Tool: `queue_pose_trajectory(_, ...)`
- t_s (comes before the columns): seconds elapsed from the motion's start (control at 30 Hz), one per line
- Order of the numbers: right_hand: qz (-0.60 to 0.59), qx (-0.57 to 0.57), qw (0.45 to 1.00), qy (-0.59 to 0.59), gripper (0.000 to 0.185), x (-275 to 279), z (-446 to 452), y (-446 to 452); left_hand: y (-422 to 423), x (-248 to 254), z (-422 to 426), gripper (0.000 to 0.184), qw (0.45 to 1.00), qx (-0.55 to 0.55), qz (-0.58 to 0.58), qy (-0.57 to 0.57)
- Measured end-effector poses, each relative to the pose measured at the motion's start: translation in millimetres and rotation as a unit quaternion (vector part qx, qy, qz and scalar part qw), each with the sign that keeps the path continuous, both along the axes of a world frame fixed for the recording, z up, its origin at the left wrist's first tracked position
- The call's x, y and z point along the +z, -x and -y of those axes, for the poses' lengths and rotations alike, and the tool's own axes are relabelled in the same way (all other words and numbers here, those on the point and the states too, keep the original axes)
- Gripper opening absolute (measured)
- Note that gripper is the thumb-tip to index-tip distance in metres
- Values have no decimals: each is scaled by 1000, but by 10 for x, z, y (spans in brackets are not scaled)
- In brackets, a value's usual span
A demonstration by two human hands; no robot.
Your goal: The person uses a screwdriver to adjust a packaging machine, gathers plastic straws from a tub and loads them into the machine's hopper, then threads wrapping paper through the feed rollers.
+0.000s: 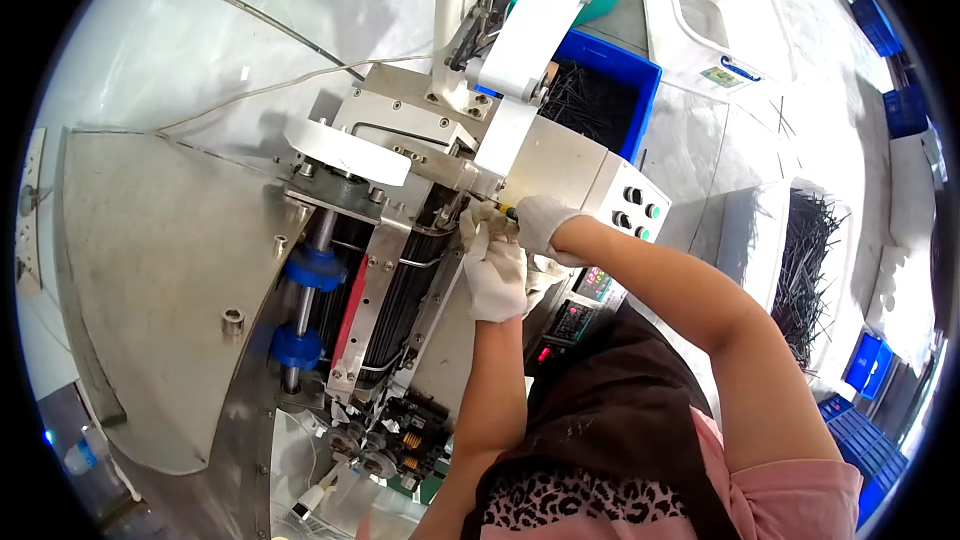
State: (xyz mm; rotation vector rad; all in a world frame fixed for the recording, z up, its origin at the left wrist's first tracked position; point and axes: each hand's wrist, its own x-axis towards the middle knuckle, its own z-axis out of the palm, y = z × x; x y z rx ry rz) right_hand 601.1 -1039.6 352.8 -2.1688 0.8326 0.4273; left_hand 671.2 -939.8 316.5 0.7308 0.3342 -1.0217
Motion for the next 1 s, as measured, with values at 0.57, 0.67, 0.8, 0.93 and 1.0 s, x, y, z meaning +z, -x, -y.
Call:
queue_pose_trajectory(0.57, -31, -34, 999, 2, 20, 95, -177, 134, -137, -298, 146, 12, 936, 61, -237, 255)
queue_pose_trajectory(0.67, -41, -20, 999, 12, 17, 147, -135, 80, -133, -264, 109, 8, 934, 69, -248, 249)
queue_pose_trajectory(0.8, -30, 66, 997, 31, 15, 208, -54, 74, -97, -27, 115, 5, 947, 108, -252, 167)
queue_pose_trajectory(0.93, -48, 63, 997, 10, 15, 152, -87, 23, -163, -14, 57, 7, 919, 152, -313, 187)
queue_pose_trajectory(1.0, -24, 45, 999, 14, 15, 6, -124, 13, -192, -19, 43, 7, 921, 144, -314, 178)
